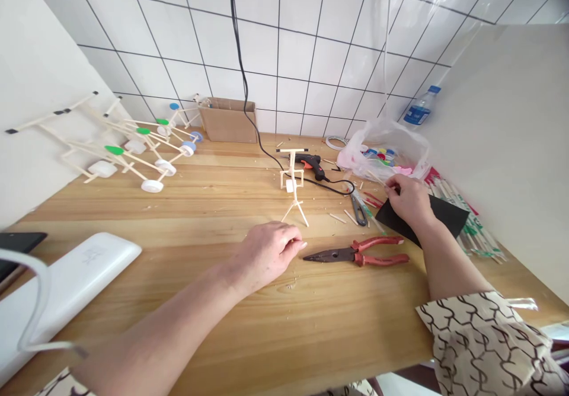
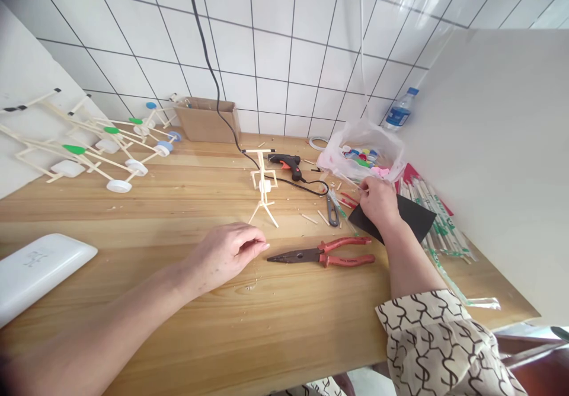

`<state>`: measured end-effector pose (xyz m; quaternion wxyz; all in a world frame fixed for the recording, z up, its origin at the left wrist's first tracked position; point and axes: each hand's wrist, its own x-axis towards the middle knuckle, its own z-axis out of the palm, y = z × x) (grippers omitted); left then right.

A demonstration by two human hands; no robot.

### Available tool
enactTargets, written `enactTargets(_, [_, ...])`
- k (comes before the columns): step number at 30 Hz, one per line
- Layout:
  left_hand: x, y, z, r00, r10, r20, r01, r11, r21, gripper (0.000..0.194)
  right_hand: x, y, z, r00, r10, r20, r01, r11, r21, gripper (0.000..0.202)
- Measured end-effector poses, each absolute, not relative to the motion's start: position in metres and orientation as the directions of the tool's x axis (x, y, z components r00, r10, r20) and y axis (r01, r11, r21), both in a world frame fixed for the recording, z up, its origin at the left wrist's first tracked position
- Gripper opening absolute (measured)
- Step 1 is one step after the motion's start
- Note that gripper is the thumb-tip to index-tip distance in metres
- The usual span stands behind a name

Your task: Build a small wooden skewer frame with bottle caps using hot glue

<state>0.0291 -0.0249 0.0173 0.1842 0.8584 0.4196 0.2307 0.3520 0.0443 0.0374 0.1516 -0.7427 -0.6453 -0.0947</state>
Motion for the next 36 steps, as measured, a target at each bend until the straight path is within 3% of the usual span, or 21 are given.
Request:
enactTargets(4, [0.028, -0.025, 0.018, 0.523, 0.806, 0.278, 0.618, -0.583, 0.528, 0.016, 0.343, 0.033, 0.051, 0.25, 0.873, 0.418, 0.928, -0.093, -0.361, 0.008])
enactTargets(9, [0.029, -0.026, 0.018, 0.501, 0.81, 0.304, 0.582, -0.576, 0.574, 0.018, 0.342, 0.029, 0.054, 0.298, 0.72, 0.627, 0.834, 0.123, -0.538, 0.007])
enactTargets(12, [0.03, -0.027, 0.018, 0.484, 0.821, 0.301, 0.569, -0.557, 0.604, 0.017, 0.34, 0.026, 0.055, 0.327, 0.604, 0.727, 0.759, 0.29, -0.582, 0.013])
enactTargets(16, [0.031, -0.03, 0.019, 0.43, 0.841, 0.33, 0.513, -0.528, 0.677, 0.011, 0.322, 0.011, 0.053, 0.246, 0.553, 0.796, 0.75, 0.412, -0.518, 0.015])
enactTargets(19, [0.032, -0.032, 0.024, 0.358, 0.859, 0.366, 0.444, -0.502, 0.742, 0.006, 0.297, -0.007, 0.046, 0.009, 0.699, 0.715, 0.757, 0.463, -0.462, 0.012])
enactTargets(21, [0.033, -0.034, 0.029, 0.308, 0.874, 0.375, 0.37, -0.473, 0.8, 0.015, 0.275, -0.02, 0.042, -0.157, 0.791, 0.591, 0.699, 0.512, -0.499, 0.01])
enactTargets(25, [0.033, -0.039, 0.04, 0.218, 0.929, 0.299, 0.187, -0.34, 0.921, 0.022, 0.236, -0.041, 0.041, -0.404, 0.808, 0.428, 0.56, 0.589, -0.583, 0.01])
enactTargets(30, [0.03, -0.044, 0.043, 0.177, 0.965, 0.196, 0.04, -0.206, 0.978, 0.008, 0.22, -0.049, 0.051, -0.424, 0.788, 0.446, 0.514, 0.615, -0.598, 0.01])
enactTargets(36, [0.026, -0.034, 0.046, -0.014, 0.971, 0.238, -0.254, -0.233, 0.939, 0.006, 0.231, -0.039, 0.049, -0.407, 0.814, 0.415, 0.543, 0.581, -0.606, 0.011])
